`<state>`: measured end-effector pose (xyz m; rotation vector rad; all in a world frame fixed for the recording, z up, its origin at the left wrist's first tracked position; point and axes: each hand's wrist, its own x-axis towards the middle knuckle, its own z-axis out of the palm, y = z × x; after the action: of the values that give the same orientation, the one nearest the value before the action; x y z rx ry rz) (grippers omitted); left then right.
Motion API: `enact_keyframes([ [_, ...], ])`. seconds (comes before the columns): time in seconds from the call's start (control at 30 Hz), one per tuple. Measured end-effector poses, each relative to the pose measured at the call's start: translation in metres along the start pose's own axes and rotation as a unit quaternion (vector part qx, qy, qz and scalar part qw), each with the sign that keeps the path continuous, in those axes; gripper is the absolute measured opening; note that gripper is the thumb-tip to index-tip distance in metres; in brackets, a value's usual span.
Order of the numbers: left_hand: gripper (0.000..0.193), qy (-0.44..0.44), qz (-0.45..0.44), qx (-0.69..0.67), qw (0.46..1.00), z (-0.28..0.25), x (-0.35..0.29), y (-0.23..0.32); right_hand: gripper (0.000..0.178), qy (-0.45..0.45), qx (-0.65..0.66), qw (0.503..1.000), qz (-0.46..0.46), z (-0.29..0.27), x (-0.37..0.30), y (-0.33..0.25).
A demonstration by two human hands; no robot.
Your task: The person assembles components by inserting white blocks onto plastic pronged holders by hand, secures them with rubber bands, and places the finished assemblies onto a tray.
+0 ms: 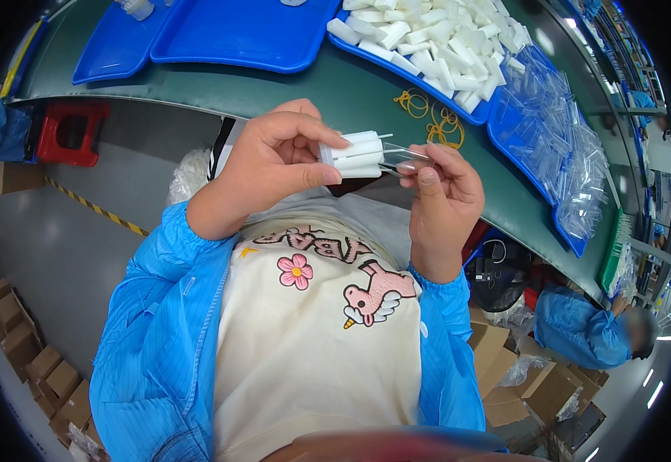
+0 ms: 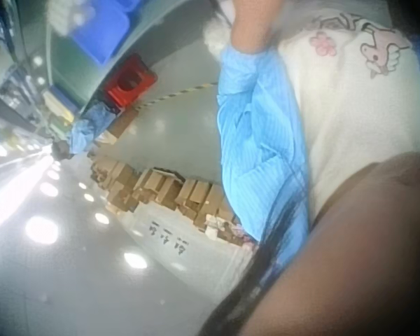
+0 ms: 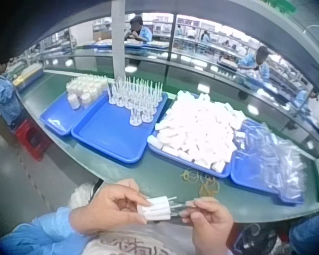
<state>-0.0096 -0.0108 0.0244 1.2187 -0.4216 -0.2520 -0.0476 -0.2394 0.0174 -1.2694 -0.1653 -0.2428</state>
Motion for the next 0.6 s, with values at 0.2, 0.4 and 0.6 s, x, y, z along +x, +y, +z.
enact_keyframes([
  [0.2, 0.036, -0.04, -0.066, 0.197, 0.977, -0.003, 0.002, 0.024, 0.023, 0.016, -0.032, 0.999, 0.003, 0.004, 0.0, 0.003],
  [0.4, 0.033, -0.056, -0.079, 0.113, 0.989, -0.013, 0.003, 0.022, 0.021, -0.057, 0.008, 0.996, 0.071, -0.005, 0.006, 0.002],
  [0.6, 0.032, -0.053, -0.032, 0.08, 0.995, -0.008, -0.001, 0.005, 0.021, -0.082, -0.009, 0.996, 0.032, -0.003, 0.004, 0.01],
])
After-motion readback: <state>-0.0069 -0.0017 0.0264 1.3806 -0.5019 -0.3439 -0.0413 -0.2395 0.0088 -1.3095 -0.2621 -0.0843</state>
